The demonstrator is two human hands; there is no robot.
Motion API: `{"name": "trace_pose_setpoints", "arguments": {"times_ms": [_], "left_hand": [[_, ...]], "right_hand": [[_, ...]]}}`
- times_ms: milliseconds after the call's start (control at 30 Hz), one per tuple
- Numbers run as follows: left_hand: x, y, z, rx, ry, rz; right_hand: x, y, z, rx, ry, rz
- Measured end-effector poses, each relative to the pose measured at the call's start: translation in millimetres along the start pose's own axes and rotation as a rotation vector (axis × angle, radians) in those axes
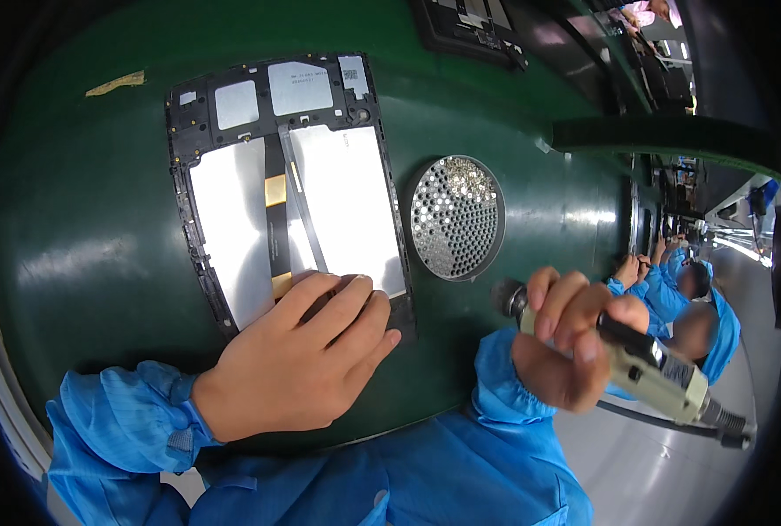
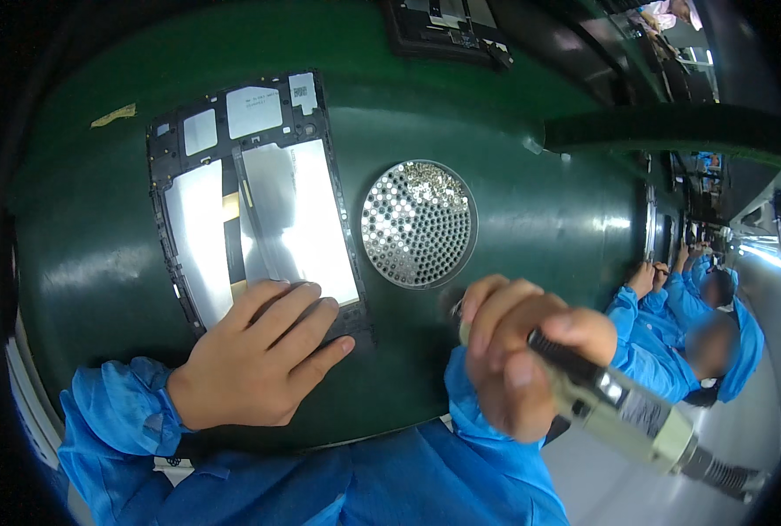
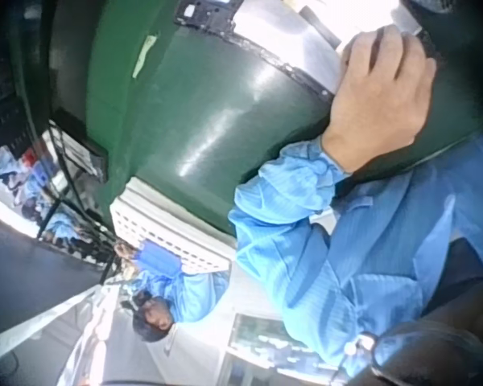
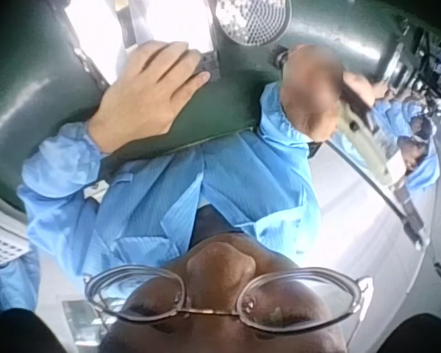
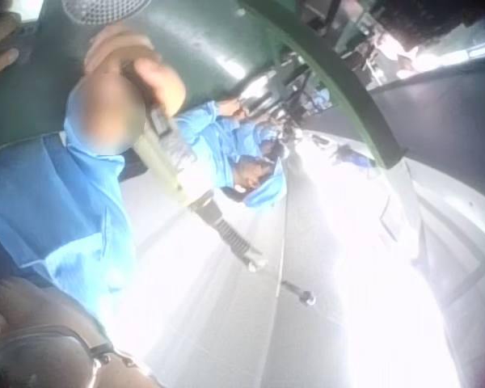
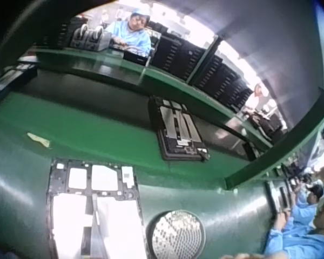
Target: The user is assembling electronic components, specifically tablet-like devices, on an assembly line.
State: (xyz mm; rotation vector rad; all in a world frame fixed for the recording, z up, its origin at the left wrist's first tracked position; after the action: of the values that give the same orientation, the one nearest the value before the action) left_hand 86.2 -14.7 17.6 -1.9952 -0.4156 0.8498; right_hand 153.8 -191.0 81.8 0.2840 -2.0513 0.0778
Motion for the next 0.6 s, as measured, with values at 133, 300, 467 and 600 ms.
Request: {"name": "trace_pose_setpoints", "arguments": {"times_ms": [133,300,467,600], "left_hand": [[1,0,-1,0.008,0.004,0.005],[2,-1,0,0.007,-0.009,0.028],[1,-1,-1,0.001,-0.019,0.051],[1,1,0,0.004,-0.020,0.036]], "right_hand": [[9,13,17,0.143,0.065,-0.049],[6,27,21,0.282,0.082,-0.093],[1,29,26,0.271,0.100,-0.112],[-2,32,24,0.294,0.114,-0.093]]}}
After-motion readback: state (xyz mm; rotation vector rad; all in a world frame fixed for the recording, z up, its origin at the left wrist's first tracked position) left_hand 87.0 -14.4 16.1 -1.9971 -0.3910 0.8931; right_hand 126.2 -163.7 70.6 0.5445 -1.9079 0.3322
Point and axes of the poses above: each hand's wrist, its own z-axis away from the middle knuckle, its own y-axis out of the palm, x = y × z, the point moved 5 cm from there along -z, towards the middle knuckle, and after that the axes turned 1 degree about y, right-handed, at the moved point
